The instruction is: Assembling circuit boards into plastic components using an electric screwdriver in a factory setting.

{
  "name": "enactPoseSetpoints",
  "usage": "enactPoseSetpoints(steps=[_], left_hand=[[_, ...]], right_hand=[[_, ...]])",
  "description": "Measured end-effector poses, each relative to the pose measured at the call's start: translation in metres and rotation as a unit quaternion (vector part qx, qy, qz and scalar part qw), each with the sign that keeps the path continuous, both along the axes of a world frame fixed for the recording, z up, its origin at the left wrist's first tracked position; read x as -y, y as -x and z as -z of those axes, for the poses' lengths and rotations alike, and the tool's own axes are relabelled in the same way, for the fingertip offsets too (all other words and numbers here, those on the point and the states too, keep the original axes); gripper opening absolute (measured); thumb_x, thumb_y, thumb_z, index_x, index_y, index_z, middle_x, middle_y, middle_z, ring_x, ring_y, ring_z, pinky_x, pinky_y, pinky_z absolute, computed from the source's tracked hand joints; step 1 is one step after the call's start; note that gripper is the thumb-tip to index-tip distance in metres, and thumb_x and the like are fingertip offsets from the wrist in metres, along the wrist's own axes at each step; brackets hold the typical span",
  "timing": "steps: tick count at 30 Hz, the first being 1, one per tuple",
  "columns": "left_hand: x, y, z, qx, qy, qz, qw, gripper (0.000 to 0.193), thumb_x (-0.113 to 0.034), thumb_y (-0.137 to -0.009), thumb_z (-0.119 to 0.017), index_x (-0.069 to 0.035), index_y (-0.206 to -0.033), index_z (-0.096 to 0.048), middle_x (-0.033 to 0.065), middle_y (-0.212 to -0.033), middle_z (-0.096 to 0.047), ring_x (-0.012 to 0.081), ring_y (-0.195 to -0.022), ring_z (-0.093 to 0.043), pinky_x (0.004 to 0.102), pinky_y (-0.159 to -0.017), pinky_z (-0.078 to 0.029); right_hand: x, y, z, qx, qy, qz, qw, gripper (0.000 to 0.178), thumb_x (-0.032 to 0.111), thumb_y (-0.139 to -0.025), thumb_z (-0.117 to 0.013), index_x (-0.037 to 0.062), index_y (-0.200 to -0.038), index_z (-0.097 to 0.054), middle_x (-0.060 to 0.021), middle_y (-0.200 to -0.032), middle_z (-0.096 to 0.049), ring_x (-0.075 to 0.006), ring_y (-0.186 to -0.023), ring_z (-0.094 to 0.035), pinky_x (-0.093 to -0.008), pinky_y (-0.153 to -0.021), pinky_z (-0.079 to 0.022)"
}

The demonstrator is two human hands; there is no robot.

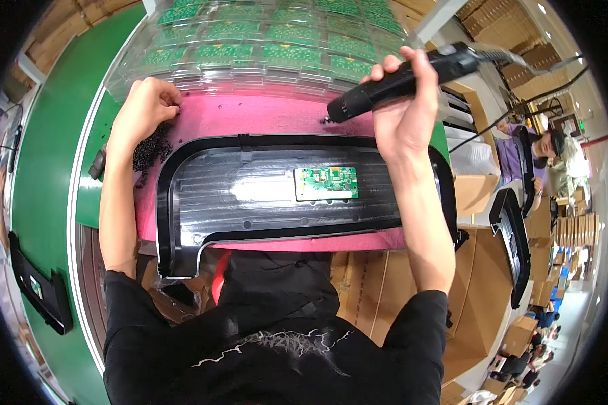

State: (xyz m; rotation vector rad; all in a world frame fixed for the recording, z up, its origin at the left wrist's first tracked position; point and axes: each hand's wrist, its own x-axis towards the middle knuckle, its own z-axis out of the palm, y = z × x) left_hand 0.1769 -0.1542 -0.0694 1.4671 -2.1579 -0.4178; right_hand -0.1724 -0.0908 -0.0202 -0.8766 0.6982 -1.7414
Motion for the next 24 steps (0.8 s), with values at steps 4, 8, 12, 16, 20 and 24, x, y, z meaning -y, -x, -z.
enactPoseSetpoints(steps=[4,8,12,16,20,24], left_hand=[[-0.016,0.037,-0.03,-0.159,-0.12,0.16,0.967,0.015,0.001,-0.072,-0.069,0.004,-0.087,-0.07,0.0071,-0.078,-0.07,0.0125,-0.072,-0.065,0.0269,-0.07,-0.053],[-0.044,0.084,-0.066,-0.198,-0.146,0.271,0.931,0.012,0.001,-0.074,-0.072,0.002,-0.087,-0.071,0.004,-0.082,-0.068,0.01,-0.076,-0.063,0.0237,-0.071,-0.052],[-0.053,0.107,-0.086,-0.214,-0.186,0.353,0.891,0.015,-0.001,-0.073,-0.077,0.001,-0.088,-0.072,0.006,-0.085,-0.069,0.0114,-0.079,-0.063,0.0244,-0.071,-0.052],[-0.061,0.117,-0.088,-0.189,-0.165,0.372,0.894,0.013,-0.001,-0.076,-0.077,0.002,-0.087,-0.072,0.0067,-0.085,-0.068,0.0129,-0.081,-0.064,0.0244,-0.072,-0.052],[-0.062,0.121,-0.077,-0.246,-0.224,0.377,0.865,0.01,0.0,-0.078,-0.075,0.003,-0.087,-0.071,0.008,-0.082,-0.069,0.0138,-0.076,-0.065,0.0261,-0.07,-0.054],[-0.061,0.121,-0.069,-0.291,-0.403,0.378,0.781,0.013,-0.001,-0.08,-0.073,0.006,-0.091,-0.069,0.0105,-0.08,-0.069,0.014,-0.069,-0.067,0.0276,-0.067,-0.056]], right_hand=[[-0.025,-0.009,-0.02,0.113,0.027,0.007,0.993,0.032,0.041,-0.09,-0.06,0.0102,-0.098,-0.053,-0.0022,-0.079,-0.053,-0.0177,-0.075,-0.051,-0.0441,-0.082,-0.043],[-0.045,-0.027,-0.027,0.163,0.012,-0.039,0.986,0.031,0.04,-0.091,-0.058,0.0106,-0.097,-0.053,-0.0015,-0.074,-0.05,-0.0178,-0.072,-0.05,-0.0454,-0.084,-0.042],[-0.063,-0.031,-0.036,0.196,0.042,-0.044,0.979,0.035,0.044,-0.092,-0.054,0.0104,-0.1,-0.054,-0.0008,-0.074,-0.05,-0.017,-0.071,-0.049,-0.0456,-0.084,-0.041],[-0.08,-0.028,-0.04,0.158,0.121,-0.068,0.978,0.038,0.039,-0.09,-0.058,0.0056,-0.105,-0.051,0.0031,-0.072,-0.046,-0.0107,-0.067,-0.043,-0.0322,-0.078,-0.036],[-0.095,-0.027,-0.047,0.12,0.167,-0.081,0.975,0.041,0.042,-0.087,-0.062,0.0071,-0.105,-0.05,0.0057,-0.067,-0.045,-0.0064,-0.058,-0.041,-0.0268,-0.068,-0.036],[-0.102,-0.03,-0.046,0.05,0.215,-0.11,0.969,0.044,0.044,-0.084,-0.065,0.0097,-0.106,-0.049,0.0056,-0.066,-0.047,-0.0058,-0.055,-0.045,-0.0269,-0.066,-0.037]])
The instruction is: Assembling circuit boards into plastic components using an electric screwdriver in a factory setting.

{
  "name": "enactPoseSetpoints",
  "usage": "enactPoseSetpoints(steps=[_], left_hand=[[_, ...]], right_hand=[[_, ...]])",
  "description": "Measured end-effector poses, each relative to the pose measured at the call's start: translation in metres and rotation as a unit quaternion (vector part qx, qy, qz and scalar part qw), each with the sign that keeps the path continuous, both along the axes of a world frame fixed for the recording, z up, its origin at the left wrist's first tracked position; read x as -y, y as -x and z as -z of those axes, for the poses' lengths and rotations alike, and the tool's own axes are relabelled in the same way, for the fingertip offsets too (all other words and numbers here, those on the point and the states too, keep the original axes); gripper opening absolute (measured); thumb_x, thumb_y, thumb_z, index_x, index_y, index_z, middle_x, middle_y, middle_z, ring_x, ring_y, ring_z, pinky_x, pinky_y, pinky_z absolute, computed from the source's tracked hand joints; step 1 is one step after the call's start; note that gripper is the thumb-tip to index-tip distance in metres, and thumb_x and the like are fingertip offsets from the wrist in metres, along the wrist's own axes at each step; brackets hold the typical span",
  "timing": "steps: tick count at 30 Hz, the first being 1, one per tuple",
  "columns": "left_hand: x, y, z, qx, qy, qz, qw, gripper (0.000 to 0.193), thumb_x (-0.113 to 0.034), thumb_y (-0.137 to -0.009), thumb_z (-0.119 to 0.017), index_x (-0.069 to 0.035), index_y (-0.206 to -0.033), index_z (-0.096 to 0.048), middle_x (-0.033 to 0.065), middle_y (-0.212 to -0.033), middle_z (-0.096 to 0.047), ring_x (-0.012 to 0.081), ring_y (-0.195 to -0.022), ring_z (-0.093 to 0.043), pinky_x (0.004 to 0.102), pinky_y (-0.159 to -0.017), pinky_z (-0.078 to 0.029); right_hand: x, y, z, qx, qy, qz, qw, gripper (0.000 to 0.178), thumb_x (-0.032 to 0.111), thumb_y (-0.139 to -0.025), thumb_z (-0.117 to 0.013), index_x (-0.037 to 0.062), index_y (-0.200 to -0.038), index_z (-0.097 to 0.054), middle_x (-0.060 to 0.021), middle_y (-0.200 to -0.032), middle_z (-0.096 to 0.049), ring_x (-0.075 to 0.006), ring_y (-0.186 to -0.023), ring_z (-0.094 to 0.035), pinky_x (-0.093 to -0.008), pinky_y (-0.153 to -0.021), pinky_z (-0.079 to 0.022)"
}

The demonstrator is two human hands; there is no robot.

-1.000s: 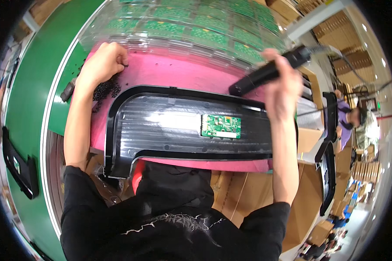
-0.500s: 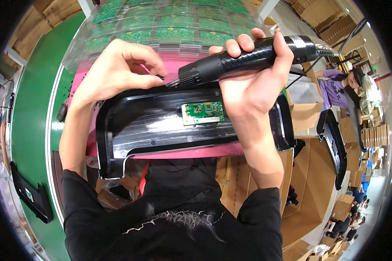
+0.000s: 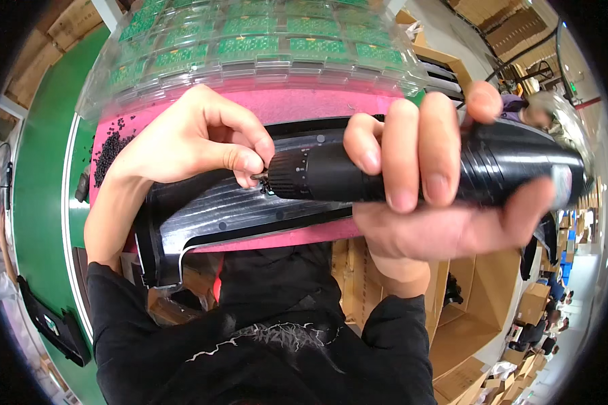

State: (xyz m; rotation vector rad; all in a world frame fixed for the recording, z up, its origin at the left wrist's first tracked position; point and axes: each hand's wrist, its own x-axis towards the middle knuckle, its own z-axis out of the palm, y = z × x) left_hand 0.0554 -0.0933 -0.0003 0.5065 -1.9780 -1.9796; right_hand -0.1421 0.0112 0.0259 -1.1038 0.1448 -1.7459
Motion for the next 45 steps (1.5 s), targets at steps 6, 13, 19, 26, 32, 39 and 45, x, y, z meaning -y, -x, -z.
enactPoseSetpoints(steps=[6,13,19,26,32,39,45], left_hand=[[0.002,0.003,0.008,-0.011,0.009,-0.016,1.0,0.012,-0.001,-0.085,-0.068,0.006,-0.095,-0.068,0.0084,-0.079,-0.067,0.0126,-0.068,-0.065,0.0266,-0.066,-0.056],[0.018,-0.001,0.019,0.002,0.176,-0.158,0.972,0.014,-0.01,-0.092,-0.062,0.003,-0.092,-0.064,0.0032,-0.077,-0.062,0.0084,-0.073,-0.06,0.0242,-0.069,-0.051],[0.021,0.002,0.031,0.039,0.31,-0.164,0.936,0.017,-0.015,-0.091,-0.064,0.002,-0.091,-0.061,0.0029,-0.077,-0.062,0.0088,-0.072,-0.056,0.0246,-0.064,-0.046],[0.018,-0.002,0.037,0.101,0.392,-0.085,0.91,0.018,-0.012,-0.079,-0.074,0.0,-0.088,-0.063,0.0087,-0.076,-0.065,0.0212,-0.073,-0.062,0.0317,-0.069,-0.049],[0.015,0.006,0.035,0.006,0.347,-0.025,0.937,0.02,-0.01,-0.079,-0.074,0.002,-0.091,-0.064,0.0113,-0.083,-0.066,0.0242,-0.08,-0.064,0.0341,-0.074,-0.05],[0.008,0.004,0.031,0.028,0.28,-0.037,0.959,0.018,-0.01,-0.082,-0.071,0.003,-0.093,-0.064,0.0099,-0.085,-0.068,0.0197,-0.082,-0.065,0.0321,-0.077,-0.051],[0.007,0.004,0.028,0.043,0.239,-0.023,0.97,0.018,-0.009,-0.082,-0.072,0.002,-0.095,-0.066,0.0096,-0.086,-0.069,0.0177,-0.082,-0.067,0.0302,-0.078,-0.051]], right_hand=[[-0.003,-0.002,0.001,-0.046,0.041,0.011,0.998,0.049,0.046,-0.081,-0.068,0.0091,-0.108,-0.051,0.0057,-0.065,-0.047,-0.008,-0.055,-0.045,-0.0289,-0.067,-0.038],[0.03,-0.002,0.044,-0.117,0.021,0.124,0.985,0.059,0.063,-0.084,-0.056,0.0096,-0.11,-0.058,0.0041,-0.062,-0.045,-0.0099,-0.051,-0.038,-0.0299,-0.061,-0.035],[0.054,-0.004,0.086,-0.118,-0.045,0.182,0.975,0.031,0.027,-0.089,-0.055,0.0005,-0.105,-0.052,-0.0062,-0.062,-0.047,-0.0166,-0.052,-0.046,-0.035,-0.058,-0.045],[0.032,-0.01,0.048,-0.04,-0.013,0.173,0.984,0.044,0.053,-0.084,-0.056,0.0113,-0.097,-0.057,0.0043,-0.061,-0.043,-0.0097,-0.054,-0.038,-0.0299,-0.062,-0.035],[0.011,0.003,0.016,-0.053,0.05,0.099,0.992,0.045,0.051,-0.081,-0.063,0.0098,-0.097,-0.053,0.0068,-0.063,-0.048,-0.006,-0.052,-0.042,-0.0255,-0.063,-0.036],[0.003,0.001,0.015,-0.057,0.059,0.072,0.994,0.045,0.047,-0.079,-0.068,0.01,-0.1,-0.052,0.0058,-0.064,-0.048,-0.0075,-0.054,-0.043,-0.0265,-0.065,-0.036],[0.002,0.007,0.015,-0.117,0.085,0.026,0.989,0.048,0.048,-0.081,-0.068,0.0103,-0.105,-0.05,0.0056,-0.068,-0.049,-0.0078,-0.057,-0.047,-0.027,-0.068,-0.038]])
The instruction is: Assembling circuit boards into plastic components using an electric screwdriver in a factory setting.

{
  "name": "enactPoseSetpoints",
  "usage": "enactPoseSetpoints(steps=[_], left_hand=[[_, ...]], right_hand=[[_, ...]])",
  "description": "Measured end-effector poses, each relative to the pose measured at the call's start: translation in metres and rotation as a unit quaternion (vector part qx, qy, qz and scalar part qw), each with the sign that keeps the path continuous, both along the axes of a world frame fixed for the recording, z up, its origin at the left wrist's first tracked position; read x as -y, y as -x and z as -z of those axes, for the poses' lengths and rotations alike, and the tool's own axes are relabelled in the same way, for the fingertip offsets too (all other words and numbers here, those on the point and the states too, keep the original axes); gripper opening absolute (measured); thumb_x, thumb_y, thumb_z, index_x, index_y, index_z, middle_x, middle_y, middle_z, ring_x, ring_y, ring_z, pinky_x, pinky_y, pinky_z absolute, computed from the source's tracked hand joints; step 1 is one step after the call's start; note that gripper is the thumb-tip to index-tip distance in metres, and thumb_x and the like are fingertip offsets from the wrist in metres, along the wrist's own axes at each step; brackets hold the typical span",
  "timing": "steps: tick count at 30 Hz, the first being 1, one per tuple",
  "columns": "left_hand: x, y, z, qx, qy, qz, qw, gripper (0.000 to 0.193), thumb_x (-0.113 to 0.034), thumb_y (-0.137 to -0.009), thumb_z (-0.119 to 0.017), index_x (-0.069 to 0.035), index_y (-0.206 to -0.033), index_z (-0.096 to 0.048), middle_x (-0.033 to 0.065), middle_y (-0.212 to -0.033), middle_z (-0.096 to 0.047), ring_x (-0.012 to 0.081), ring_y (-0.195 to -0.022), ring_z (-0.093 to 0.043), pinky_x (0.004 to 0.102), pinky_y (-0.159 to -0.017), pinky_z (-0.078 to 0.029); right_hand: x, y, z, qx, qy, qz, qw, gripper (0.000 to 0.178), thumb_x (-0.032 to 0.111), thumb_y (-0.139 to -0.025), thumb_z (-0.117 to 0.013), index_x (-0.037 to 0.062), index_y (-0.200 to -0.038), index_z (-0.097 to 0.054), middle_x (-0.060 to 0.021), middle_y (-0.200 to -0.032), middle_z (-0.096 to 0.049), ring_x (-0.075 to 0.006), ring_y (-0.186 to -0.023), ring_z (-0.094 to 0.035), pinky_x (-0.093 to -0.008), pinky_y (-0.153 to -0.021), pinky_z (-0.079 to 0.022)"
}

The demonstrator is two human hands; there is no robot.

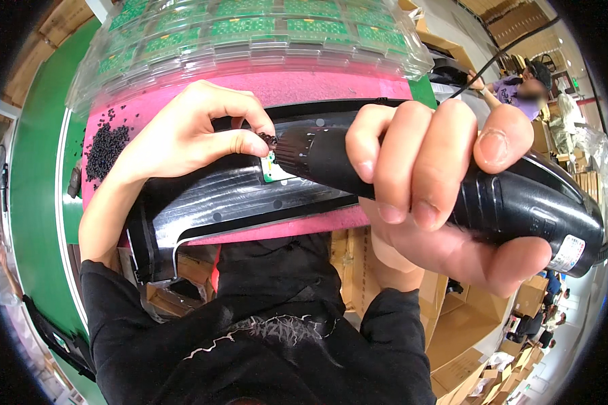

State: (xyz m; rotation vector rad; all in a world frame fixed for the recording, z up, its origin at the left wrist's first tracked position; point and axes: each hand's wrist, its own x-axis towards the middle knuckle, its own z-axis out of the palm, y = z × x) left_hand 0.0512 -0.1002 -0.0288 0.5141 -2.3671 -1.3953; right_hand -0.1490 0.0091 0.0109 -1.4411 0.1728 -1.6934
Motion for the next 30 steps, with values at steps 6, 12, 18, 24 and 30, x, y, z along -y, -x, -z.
enactPoseSetpoints(steps=[6,12,18,24,30], left_hand=[[-0.001,0.003,-0.002,0.001,-0.031,0.009,0.999,0.018,-0.007,-0.081,-0.074,0.002,-0.096,-0.068,0.0088,-0.085,-0.069,0.0168,-0.082,-0.066,0.0296,-0.077,-0.052],[-0.001,0.0,0.006,-0.06,-0.007,0.012,0.998,0.014,-0.007,-0.081,-0.073,0.001,-0.093,-0.069,0.0086,-0.085,-0.069,0.017,-0.081,-0.065,0.0292,-0.076,-0.051],[-0.003,0.009,0.004,-0.068,0.096,-0.055,0.992,0.009,-0.007,-0.085,-0.068,0.002,-0.088,-0.067,0.0088,-0.083,-0.069,0.0175,-0.079,-0.066,0.0297,-0.075,-0.05],[0.0,0.006,0.021,0.032,0.154,0.095,0.983,0.018,-0.011,-0.083,-0.068,0.002,-0.095,-0.066,0.0153,-0.088,-0.069,0.032,-0.082,-0.068,0.0392,-0.073,-0.054],[0.0,0.006,0.026,0.108,0.184,0.106,0.971,0.022,-0.011,-0.082,-0.067,0.001,-0.1,-0.066,0.0151,-0.091,-0.069,0.0333,-0.084,-0.067,0.0402,-0.073,-0.054]], right_hand=[[-0.002,0.0,0.002,-0.022,0.011,0.001,1.0,0.049,0.049,-0.083,-0.067,0.0109,-0.108,-0.049,0.0065,-0.068,-0.05,-0.0062,-0.057,-0.047,-0.0273,-0.068,-0.039],[0.003,-0.002,0.004,-0.027,0.014,-0.02,0.999,0.048,0.049,-0.084,-0.067,0.0115,-0.108,-0.049,0.007,-0.07,-0.053,-0.0059,-0.057,-0.05,-0.0279,-0.067,-0.04],[0.005,0.024,0.002,-0.092,0.006,-0.002,0.996,0.053,0.053,-0.084,-0.063,0.0099,-0.113,-0.052,0.0052,-0.071,-0.052,-0.0081,-0.061,-0.048,-0.0283,-0.068,-0.038],[0.027,0.036,0.029,-0.085,-0.133,0.109,0.981,0.041,0.043,-0.091,-0.05,0.0041,-0.102,-0.053,-0.0013,-0.064,-0.048,-0.0125,-0.052,-0.042,-0.0308,-0.058,-0.035],[0.032,0.041,0.041,-0.1,-0.152,0.149,0.972,0.038,0.042,-0.091,-0.05,0.0052,-0.103,-0.053,-0.0012,-0.062,-0.046,-0.0128,-0.051,-0.04,-0.0317,-0.058,-0.036]])
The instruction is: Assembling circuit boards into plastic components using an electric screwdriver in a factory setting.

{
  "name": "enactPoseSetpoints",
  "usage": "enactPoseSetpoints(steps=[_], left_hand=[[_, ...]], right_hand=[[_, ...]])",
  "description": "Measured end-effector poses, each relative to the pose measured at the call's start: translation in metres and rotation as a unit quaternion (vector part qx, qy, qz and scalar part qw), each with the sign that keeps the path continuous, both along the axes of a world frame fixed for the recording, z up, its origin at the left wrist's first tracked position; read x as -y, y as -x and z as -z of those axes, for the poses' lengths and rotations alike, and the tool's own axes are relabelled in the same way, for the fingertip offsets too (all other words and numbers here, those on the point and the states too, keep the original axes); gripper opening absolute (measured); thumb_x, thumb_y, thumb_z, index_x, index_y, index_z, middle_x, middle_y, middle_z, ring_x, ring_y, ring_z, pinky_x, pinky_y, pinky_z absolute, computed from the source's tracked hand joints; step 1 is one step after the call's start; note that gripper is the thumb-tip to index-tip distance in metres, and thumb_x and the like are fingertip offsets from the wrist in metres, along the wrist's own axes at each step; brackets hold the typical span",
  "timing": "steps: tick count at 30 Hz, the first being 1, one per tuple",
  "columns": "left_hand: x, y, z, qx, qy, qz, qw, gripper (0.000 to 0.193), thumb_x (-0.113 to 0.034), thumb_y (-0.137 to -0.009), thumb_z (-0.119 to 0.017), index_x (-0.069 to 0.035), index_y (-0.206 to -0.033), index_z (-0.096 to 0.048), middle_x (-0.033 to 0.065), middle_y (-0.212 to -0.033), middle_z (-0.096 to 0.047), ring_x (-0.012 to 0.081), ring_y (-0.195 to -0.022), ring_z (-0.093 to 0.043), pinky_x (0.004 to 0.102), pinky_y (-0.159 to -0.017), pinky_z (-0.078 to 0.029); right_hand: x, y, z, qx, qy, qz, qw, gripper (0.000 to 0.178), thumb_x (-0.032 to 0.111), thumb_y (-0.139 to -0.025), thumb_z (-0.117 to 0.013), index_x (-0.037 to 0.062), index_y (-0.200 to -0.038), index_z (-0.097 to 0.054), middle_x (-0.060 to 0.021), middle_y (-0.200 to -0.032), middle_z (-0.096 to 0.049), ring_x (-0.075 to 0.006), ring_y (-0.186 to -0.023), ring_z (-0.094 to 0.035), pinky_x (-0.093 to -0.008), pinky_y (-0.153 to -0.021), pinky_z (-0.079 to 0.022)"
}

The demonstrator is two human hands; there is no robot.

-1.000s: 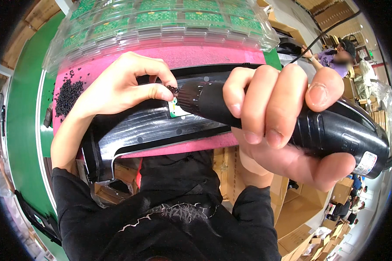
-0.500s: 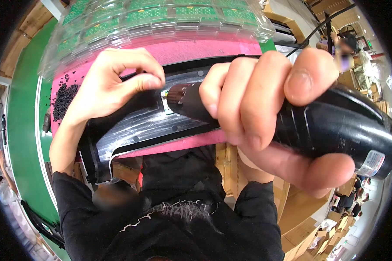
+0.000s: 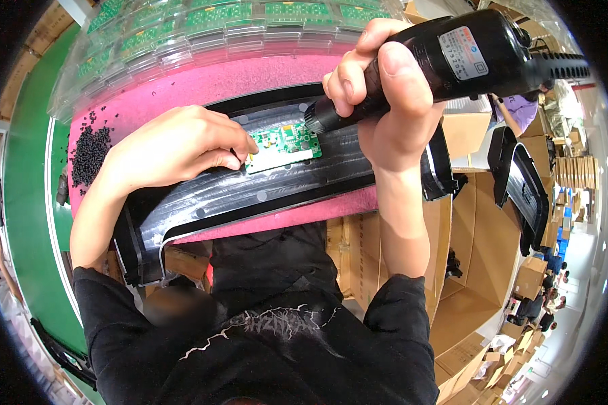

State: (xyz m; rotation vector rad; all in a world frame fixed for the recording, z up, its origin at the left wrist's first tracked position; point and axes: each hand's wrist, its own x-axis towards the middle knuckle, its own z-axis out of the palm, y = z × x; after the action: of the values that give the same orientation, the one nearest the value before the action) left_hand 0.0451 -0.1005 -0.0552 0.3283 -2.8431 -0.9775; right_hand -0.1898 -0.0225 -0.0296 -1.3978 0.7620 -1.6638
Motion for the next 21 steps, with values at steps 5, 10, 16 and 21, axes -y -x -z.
enactPoseSetpoints(steps=[5,10,16,21], left_hand=[[-0.001,0.0,-0.002,0.025,-0.039,-0.02,0.999,0.022,-0.007,-0.083,-0.065,0.003,-0.103,-0.065,0.0173,-0.091,-0.069,0.0335,-0.084,-0.068,0.0408,-0.073,-0.053],[-0.001,0.0,-0.004,0.052,-0.061,-0.029,0.996,0.025,-0.004,-0.083,-0.064,0.003,-0.106,-0.065,0.0193,-0.089,-0.068,0.0338,-0.083,-0.068,0.0408,-0.073,-0.053],[-0.005,0.0,-0.01,0.056,-0.041,-0.035,0.997,0.029,0.0,-0.08,-0.064,0.002,-0.109,-0.065,0.0194,-0.088,-0.068,0.0334,-0.081,-0.068,0.0402,-0.071,-0.053],[-0.004,0.003,-0.007,0.045,-0.045,-0.037,0.997,0.029,-0.001,-0.08,-0.064,0.002,-0.108,-0.066,0.0196,-0.087,-0.067,0.0334,-0.081,-0.067,0.0399,-0.07,-0.052]], right_hand=[[0.003,0.0,0.005,-0.021,-0.015,0.022,0.999,0.038,0.042,-0.091,-0.05,0.0059,-0.103,-0.053,-0.001,-0.062,-0.046,-0.0126,-0.052,-0.039,-0.0319,-0.059,-0.036],[0.008,0.002,0.002,-0.041,-0.028,0.017,0.999,0.037,0.042,-0.091,-0.049,0.0066,-0.101,-0.053,-0.0007,-0.063,-0.046,-0.0124,-0.052,-0.039,-0.0323,-0.059,-0.036],[0.018,0.005,0.006,-0.037,-0.053,-0.047,0.997,0.038,0.044,-0.091,-0.048,0.0065,-0.099,-0.053,0.0005,-0.063,-0.045,-0.0108,-0.053,-0.039,-0.031,-0.061,-0.036],[0.017,0.012,0.022,0.101,-0.032,-0.136,0.985,0.047,0.019,-0.084,-0.072,-0.0018,-0.117,-0.045,-0.0115,-0.076,-0.059,-0.0173,-0.062,-0.058,-0.0305,-0.059,-0.05]])
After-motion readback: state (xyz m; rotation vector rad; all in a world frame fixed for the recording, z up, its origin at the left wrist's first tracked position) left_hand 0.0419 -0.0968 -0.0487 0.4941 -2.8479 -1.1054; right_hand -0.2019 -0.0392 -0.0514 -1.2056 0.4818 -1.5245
